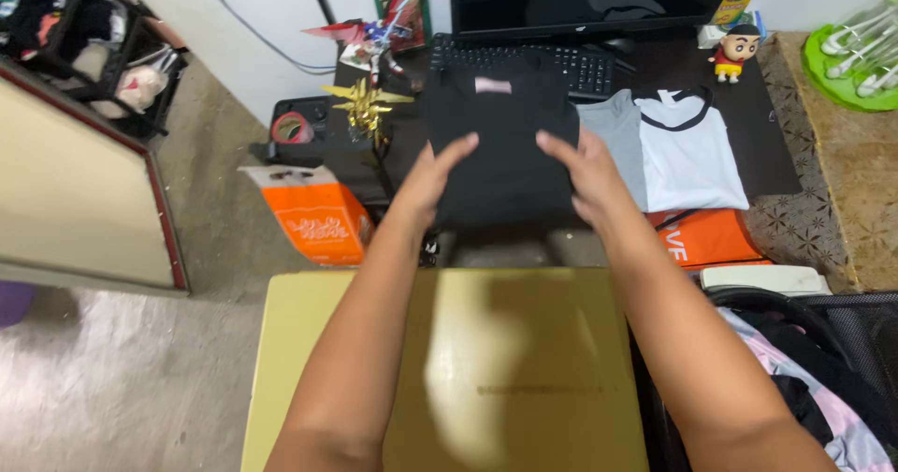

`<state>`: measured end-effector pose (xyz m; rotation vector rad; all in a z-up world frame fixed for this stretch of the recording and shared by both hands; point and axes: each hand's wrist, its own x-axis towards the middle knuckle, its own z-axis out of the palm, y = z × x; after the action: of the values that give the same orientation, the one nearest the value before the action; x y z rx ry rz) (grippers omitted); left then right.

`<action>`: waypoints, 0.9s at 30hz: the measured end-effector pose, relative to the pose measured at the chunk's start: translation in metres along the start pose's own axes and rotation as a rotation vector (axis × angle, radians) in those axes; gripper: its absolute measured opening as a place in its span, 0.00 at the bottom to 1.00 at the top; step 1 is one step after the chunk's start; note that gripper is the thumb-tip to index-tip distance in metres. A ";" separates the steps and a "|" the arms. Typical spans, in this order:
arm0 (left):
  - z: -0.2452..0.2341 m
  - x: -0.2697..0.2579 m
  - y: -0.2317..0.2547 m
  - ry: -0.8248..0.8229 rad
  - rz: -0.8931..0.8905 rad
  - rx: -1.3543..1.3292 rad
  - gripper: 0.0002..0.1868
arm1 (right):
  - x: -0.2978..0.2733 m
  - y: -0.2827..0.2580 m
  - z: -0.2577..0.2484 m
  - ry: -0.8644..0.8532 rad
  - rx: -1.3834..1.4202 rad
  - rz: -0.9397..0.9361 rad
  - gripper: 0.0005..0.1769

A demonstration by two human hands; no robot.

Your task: The person folds several shirts on a yellow table. They smooth each shirt, fold the sleeves and sides, then fold the body into a compact rectangle. The folded shirts are stacked on a nearby desk.

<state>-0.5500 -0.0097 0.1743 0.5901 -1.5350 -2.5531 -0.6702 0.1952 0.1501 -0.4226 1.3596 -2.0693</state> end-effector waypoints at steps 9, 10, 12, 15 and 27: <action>-0.057 0.096 -0.116 0.514 -0.035 0.773 0.38 | 0.086 0.100 -0.073 0.427 -0.940 -0.038 0.20; -0.059 0.096 -0.123 0.552 -0.004 0.786 0.37 | 0.083 0.104 -0.070 0.451 -0.927 -0.070 0.19; -0.056 0.091 -0.132 0.626 0.081 0.775 0.35 | 0.070 0.102 -0.064 0.492 -0.925 -0.186 0.18; -0.046 0.074 -0.120 0.658 0.210 0.768 0.34 | 0.055 0.096 -0.047 0.519 -0.944 -0.358 0.19; 0.056 0.051 -0.101 0.115 0.439 1.649 0.31 | -0.020 0.152 -0.072 0.670 -0.878 -0.506 0.15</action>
<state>-0.6068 0.0712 0.0956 0.3286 -2.9199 -0.4884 -0.6473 0.2166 -0.0168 -0.4734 2.8249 -1.9459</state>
